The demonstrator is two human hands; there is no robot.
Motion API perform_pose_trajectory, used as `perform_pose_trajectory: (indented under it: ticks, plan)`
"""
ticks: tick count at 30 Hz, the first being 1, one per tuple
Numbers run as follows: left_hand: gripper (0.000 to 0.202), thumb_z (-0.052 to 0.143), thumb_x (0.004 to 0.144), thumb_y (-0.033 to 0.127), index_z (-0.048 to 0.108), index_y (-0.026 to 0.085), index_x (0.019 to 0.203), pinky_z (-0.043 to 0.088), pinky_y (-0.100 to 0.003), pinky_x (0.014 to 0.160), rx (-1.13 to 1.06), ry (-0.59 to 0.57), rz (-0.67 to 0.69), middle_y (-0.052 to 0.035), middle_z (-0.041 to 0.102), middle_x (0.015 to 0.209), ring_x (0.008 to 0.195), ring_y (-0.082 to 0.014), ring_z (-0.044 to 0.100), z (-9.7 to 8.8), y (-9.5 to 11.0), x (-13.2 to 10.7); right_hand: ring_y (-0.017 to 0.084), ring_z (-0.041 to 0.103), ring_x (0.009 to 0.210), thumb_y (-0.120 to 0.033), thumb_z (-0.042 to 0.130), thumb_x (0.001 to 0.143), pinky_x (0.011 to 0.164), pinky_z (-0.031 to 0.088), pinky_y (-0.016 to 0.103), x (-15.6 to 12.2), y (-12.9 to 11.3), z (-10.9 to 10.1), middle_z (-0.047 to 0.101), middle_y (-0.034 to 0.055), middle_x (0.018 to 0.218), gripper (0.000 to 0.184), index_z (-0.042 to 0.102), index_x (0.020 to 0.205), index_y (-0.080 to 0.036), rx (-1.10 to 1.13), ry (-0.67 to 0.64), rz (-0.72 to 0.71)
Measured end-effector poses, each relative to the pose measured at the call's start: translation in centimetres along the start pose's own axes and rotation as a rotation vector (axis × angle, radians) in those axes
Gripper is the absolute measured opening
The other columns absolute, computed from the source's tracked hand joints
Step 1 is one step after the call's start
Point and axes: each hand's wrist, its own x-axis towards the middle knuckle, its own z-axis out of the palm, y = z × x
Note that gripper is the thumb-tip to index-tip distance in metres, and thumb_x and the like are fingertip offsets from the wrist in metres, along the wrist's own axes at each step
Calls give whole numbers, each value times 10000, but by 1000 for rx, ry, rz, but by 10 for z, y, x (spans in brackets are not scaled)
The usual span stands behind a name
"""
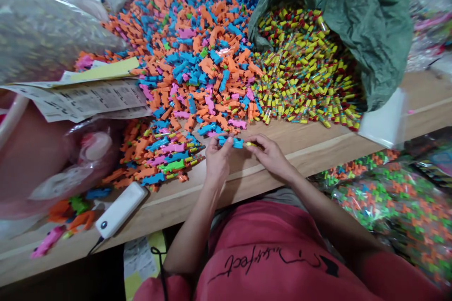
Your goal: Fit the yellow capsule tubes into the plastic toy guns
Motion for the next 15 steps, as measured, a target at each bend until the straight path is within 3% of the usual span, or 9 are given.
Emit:
perform_pose_trajectory:
  ticks: [5, 15]
  plan:
    - [534, 979, 576, 412, 609, 197, 896, 587, -300, 792, -95, 91, -90, 20, 681, 866, 799, -132, 680, 0, -2, 1, 239, 663, 1146, -368, 628, 1011, 1034, 519, 401, -2, 0, 6, 715, 70, 1243, 289, 712, 1270, -271, 51, 15, 31]
    - [536, 952, 572, 439, 577, 193, 865, 515, -222, 689, -69, 184, -79, 29, 620, 835, 735, -95, 603, 6, -4, -5, 232, 683, 1056, -358, 650, 991, 949, 536, 382, -1, -2, 7, 733, 67, 1146, 295, 748, 1248, -250, 42, -40, 22]
